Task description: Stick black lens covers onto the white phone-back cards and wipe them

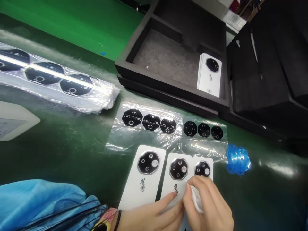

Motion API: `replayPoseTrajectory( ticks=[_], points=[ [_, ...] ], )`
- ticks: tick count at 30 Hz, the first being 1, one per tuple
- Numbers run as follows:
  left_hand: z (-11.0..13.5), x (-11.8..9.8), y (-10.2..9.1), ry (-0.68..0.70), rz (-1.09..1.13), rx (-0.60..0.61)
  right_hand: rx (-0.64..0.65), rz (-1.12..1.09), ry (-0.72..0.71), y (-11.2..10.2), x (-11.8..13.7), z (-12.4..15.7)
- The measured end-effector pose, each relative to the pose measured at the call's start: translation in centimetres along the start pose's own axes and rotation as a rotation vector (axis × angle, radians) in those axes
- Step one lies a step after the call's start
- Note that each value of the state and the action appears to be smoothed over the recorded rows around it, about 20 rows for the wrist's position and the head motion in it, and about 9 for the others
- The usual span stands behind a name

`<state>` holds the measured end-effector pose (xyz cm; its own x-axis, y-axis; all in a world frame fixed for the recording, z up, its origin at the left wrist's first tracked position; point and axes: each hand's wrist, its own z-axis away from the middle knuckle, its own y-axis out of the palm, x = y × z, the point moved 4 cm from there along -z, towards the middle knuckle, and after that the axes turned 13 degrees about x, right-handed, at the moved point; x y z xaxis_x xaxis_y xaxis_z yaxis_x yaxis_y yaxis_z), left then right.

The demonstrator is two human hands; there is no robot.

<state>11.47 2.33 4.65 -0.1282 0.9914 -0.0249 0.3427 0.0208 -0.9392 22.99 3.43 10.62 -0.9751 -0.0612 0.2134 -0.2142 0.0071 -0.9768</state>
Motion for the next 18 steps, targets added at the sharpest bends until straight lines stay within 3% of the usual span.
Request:
replayPoseTrajectory(
  ticks=[6, 12, 18],
  points=[
    [1.2, 1.1, -2.0, 0.126, 0.050, 0.074, 0.029, -0.095, -0.241, 1.3, 2.0, -1.6],
    [3.6, 2.8, -3.7, 0.007, 0.128, 0.063, 0.022, -0.131, -0.378, 2.6, 4.8, -3.6],
    [4.1, 3.2, -2.8, -0.098, 0.137, 0.038, 0.045, 0.001, -0.427, 3.8, 6.3, -4.3]
  ],
)
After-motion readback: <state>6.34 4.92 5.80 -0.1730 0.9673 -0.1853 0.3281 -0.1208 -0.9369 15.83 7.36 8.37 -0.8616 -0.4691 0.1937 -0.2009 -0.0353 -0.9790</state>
